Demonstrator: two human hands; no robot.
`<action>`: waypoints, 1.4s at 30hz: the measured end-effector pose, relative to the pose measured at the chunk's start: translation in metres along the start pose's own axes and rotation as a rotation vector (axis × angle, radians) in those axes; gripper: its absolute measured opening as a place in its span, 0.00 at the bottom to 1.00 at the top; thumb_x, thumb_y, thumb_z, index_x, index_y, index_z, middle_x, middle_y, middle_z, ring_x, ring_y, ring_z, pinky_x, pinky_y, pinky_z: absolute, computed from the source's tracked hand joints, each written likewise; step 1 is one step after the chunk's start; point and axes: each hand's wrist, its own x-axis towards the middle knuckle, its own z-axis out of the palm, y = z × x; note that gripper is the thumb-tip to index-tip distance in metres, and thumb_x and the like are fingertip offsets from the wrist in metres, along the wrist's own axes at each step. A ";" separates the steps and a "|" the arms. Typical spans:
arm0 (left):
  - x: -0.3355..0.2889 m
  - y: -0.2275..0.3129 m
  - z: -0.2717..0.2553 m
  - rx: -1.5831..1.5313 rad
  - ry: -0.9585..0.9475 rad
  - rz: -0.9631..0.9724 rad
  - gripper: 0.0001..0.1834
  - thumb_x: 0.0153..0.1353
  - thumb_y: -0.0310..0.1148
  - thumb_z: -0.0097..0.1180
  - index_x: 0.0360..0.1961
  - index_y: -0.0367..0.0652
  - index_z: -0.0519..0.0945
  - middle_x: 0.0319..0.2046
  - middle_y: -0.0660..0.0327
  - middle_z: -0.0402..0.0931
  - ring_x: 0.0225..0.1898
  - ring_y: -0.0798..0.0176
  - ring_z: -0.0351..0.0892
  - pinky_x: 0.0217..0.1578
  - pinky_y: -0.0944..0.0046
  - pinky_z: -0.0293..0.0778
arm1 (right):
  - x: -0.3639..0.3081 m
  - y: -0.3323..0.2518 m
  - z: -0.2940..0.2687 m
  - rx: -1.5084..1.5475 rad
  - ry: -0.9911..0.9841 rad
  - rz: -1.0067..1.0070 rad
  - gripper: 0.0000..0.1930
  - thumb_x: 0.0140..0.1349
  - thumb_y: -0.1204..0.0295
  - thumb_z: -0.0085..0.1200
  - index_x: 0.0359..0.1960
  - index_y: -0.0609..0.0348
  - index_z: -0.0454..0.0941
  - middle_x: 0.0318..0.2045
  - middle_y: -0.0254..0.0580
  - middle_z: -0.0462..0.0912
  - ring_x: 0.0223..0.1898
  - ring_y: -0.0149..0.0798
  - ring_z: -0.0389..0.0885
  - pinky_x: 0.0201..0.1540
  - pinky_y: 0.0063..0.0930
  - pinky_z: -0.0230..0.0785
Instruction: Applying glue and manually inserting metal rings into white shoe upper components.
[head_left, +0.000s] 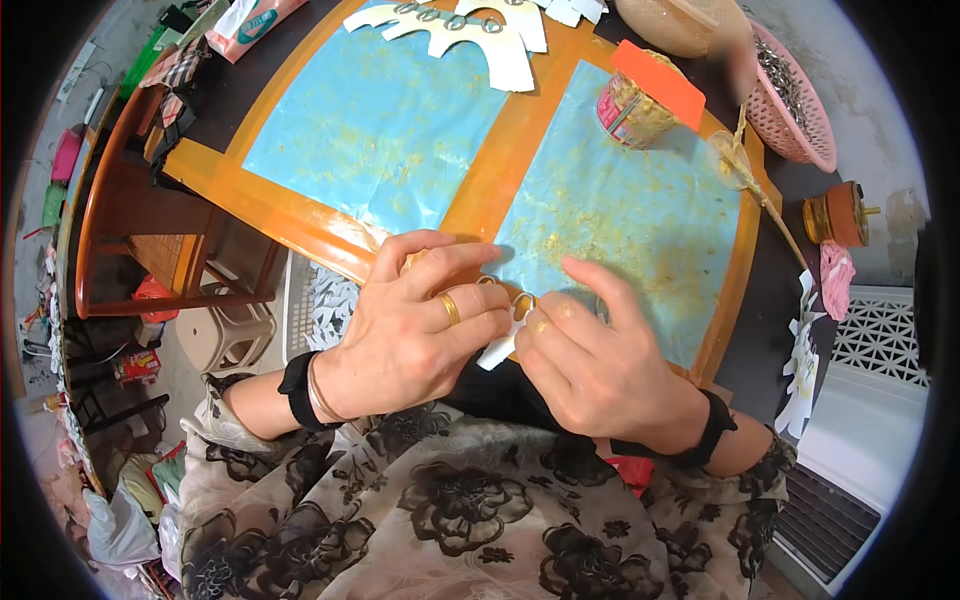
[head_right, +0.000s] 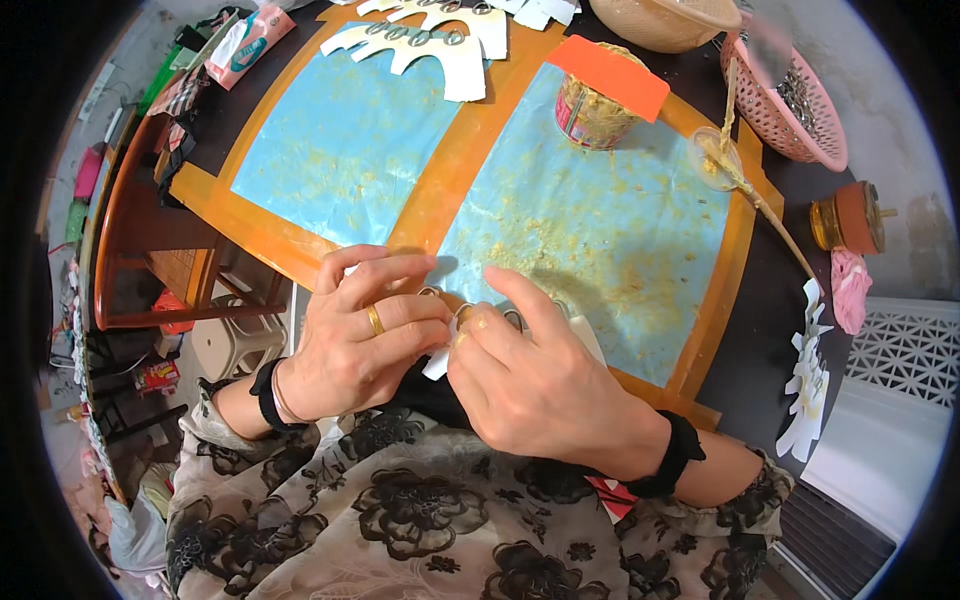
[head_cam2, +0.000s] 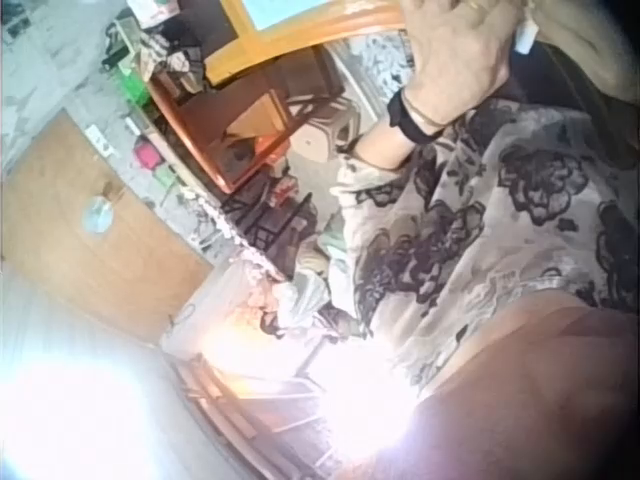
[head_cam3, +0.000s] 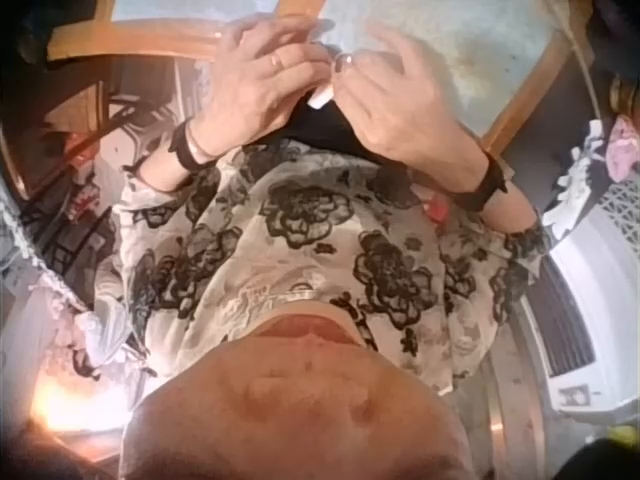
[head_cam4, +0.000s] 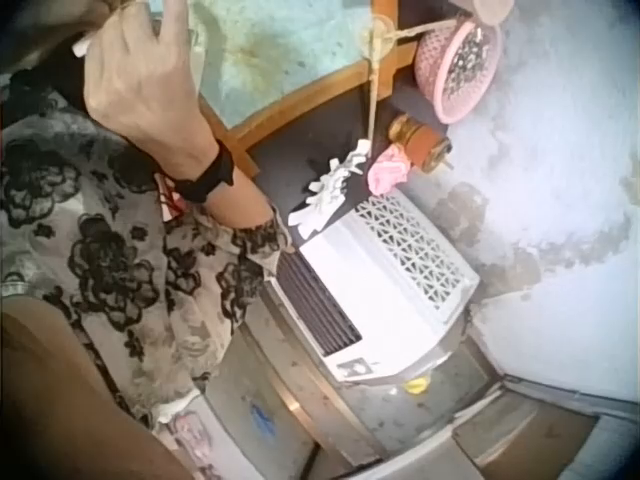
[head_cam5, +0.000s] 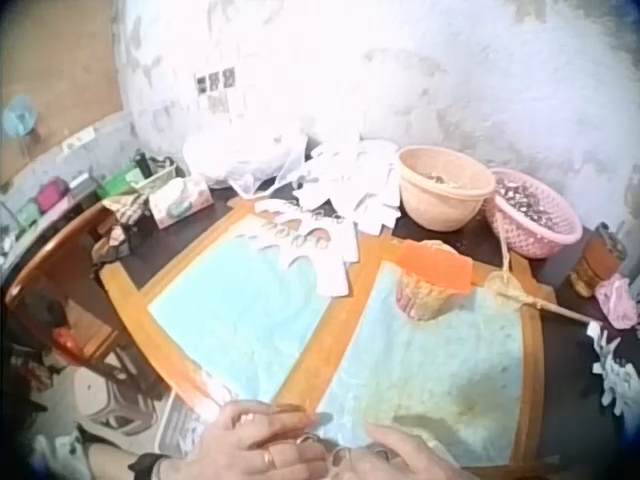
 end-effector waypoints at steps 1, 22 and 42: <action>-0.001 -0.001 0.000 0.004 -0.003 0.015 0.14 0.49 0.27 0.70 0.39 0.49 0.87 0.46 0.71 0.85 0.61 0.54 0.79 0.61 0.46 0.68 | 0.000 0.000 0.000 -0.002 0.018 -0.012 0.06 0.47 0.74 0.57 0.26 0.63 0.82 0.25 0.41 0.75 0.37 0.41 0.80 0.65 0.52 0.73; -0.029 -0.025 0.031 0.251 0.133 0.313 0.14 0.61 0.35 0.63 0.48 0.56 0.83 0.52 0.72 0.79 0.60 0.65 0.76 0.64 0.55 0.72 | -0.011 -0.012 -0.022 0.025 -0.276 0.136 0.09 0.60 0.73 0.56 0.36 0.63 0.87 0.37 0.38 0.82 0.61 0.40 0.79 0.71 0.54 0.66; -0.025 -0.035 0.056 0.307 0.345 0.458 0.04 0.61 0.39 0.64 0.36 0.64 0.82 0.43 0.81 0.80 0.51 0.75 0.80 0.65 0.47 0.67 | -0.034 0.004 -0.017 0.097 -0.198 0.103 0.06 0.69 0.70 0.58 0.34 0.59 0.83 0.50 0.45 0.87 0.63 0.37 0.80 0.69 0.51 0.71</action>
